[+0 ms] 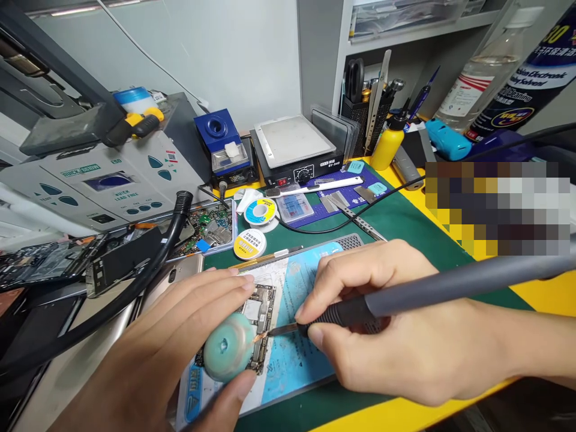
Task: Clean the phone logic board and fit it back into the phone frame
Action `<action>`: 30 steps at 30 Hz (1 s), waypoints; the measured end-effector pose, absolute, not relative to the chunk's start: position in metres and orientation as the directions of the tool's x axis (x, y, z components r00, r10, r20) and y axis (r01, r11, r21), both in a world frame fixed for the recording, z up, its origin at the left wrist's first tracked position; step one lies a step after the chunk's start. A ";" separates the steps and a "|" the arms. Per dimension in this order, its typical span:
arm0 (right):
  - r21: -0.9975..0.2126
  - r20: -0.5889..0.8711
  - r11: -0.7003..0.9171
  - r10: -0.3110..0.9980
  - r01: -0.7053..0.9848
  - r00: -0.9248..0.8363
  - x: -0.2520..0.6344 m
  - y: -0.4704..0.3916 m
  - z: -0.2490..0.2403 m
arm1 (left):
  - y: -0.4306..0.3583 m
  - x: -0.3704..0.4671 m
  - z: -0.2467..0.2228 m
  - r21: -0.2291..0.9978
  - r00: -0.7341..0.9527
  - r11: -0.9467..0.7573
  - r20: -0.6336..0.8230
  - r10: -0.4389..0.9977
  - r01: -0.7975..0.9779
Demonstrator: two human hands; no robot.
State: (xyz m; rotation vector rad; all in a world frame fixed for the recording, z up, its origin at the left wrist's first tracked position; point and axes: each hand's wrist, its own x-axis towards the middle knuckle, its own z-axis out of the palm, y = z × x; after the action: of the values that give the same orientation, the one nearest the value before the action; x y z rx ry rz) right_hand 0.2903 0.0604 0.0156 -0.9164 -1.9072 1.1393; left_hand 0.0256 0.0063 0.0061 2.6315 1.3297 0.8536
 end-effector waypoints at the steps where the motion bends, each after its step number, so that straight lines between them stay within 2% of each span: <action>1: -0.916 0.216 0.347 0.849 0.202 -0.483 0.288 0.061 0.016 | 0.007 0.026 0.006 0.300 0.465 -0.619 0.449 0.763 0.726; 7: -0.907 0.216 0.358 0.846 0.222 -0.487 0.294 0.058 0.016 | 0.007 0.026 0.007 0.282 0.484 -0.629 0.443 0.755 0.725; 14: -0.832 0.287 0.493 0.775 0.255 -0.563 0.304 0.057 0.015 | 0.006 0.027 0.006 0.329 0.453 -0.612 0.446 0.772 0.719; 22: -0.809 0.349 0.531 0.778 0.250 -0.523 0.302 0.049 0.009 | 0.007 0.026 0.008 0.272 0.479 -0.622 0.442 0.758 0.734; 27: -0.730 0.397 0.604 0.756 0.320 -0.521 0.301 0.047 0.009 | 0.006 0.028 0.010 0.268 0.467 -0.600 0.424 0.776 0.754; 30: -0.737 0.394 0.595 0.763 0.320 -0.512 0.299 0.048 0.012 | 0.004 0.029 0.010 0.273 0.455 -0.591 0.426 0.782 0.759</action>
State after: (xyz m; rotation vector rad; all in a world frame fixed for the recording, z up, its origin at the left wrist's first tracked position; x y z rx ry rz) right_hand 0.2994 0.0483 0.0119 -0.8542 -2.0953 0.7794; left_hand 0.0286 0.0044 0.0096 2.6425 1.4005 0.8093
